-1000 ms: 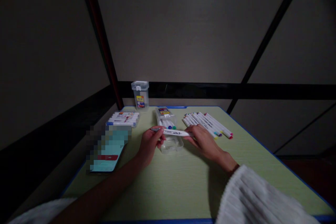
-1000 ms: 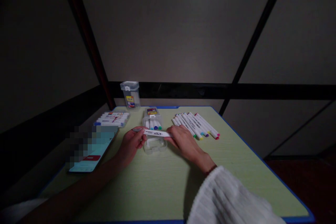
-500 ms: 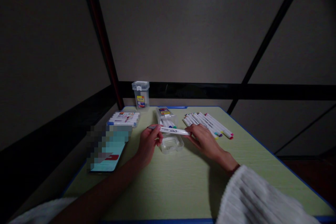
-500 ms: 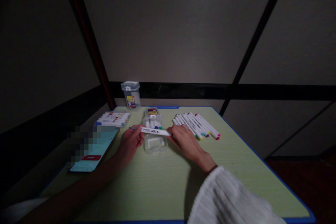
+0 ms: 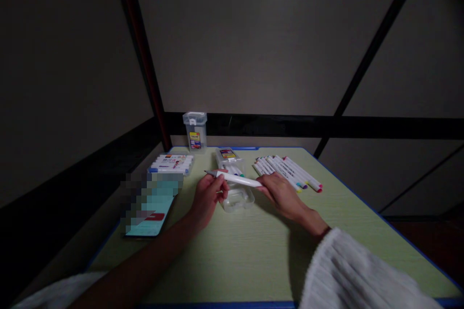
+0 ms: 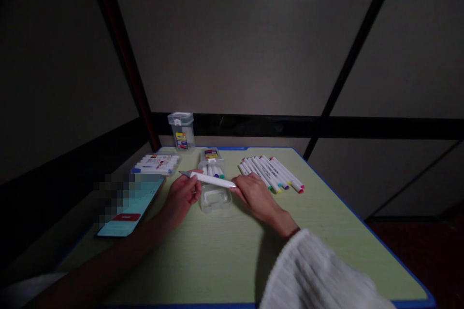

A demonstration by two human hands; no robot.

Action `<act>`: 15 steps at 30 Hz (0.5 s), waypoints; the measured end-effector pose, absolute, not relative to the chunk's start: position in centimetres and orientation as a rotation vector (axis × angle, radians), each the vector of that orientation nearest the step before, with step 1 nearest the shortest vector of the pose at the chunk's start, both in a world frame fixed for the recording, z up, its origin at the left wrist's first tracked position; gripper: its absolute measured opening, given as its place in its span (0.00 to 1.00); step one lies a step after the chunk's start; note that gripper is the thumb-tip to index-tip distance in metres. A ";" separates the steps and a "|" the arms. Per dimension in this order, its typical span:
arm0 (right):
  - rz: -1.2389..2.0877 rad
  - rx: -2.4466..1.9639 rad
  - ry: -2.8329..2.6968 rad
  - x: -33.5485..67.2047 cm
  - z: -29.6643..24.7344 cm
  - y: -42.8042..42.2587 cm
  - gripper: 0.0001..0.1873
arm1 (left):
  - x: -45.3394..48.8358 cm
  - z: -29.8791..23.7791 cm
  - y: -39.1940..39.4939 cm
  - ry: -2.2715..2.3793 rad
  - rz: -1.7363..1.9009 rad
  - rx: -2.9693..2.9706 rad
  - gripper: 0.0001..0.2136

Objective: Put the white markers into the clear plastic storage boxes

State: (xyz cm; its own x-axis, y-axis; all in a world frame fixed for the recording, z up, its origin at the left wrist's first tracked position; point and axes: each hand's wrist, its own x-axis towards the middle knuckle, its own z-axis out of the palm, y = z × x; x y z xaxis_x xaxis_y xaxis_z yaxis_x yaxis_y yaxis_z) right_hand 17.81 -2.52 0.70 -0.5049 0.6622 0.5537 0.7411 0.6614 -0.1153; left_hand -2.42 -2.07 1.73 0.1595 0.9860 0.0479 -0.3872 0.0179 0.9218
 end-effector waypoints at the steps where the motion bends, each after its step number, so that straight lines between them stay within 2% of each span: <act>1: -0.165 -1.072 -2.302 17.8 0.7 -2.6 0.17 | -2.4 1.7 -2.0 0.788 1.268 1.001 0.13; 7: 0.011 -0.986 -2.081 17.4 0.2 -2.9 0.13 | -2.4 1.3 -1.7 0.782 1.316 0.934 0.11; 15: 0.115 -0.875 -2.029 16.5 0.1 -3.4 0.14 | -2.4 1.1 -1.4 0.857 1.339 0.781 0.12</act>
State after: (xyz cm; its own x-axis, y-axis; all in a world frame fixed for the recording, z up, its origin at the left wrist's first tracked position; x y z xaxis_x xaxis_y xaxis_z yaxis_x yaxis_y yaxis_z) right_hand 16.49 -3.41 0.10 -0.3488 0.6216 0.7013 0.5382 0.7455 -0.3931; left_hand -2.36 -1.39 1.08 0.0338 0.9966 -0.0745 -0.4847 0.0816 0.8708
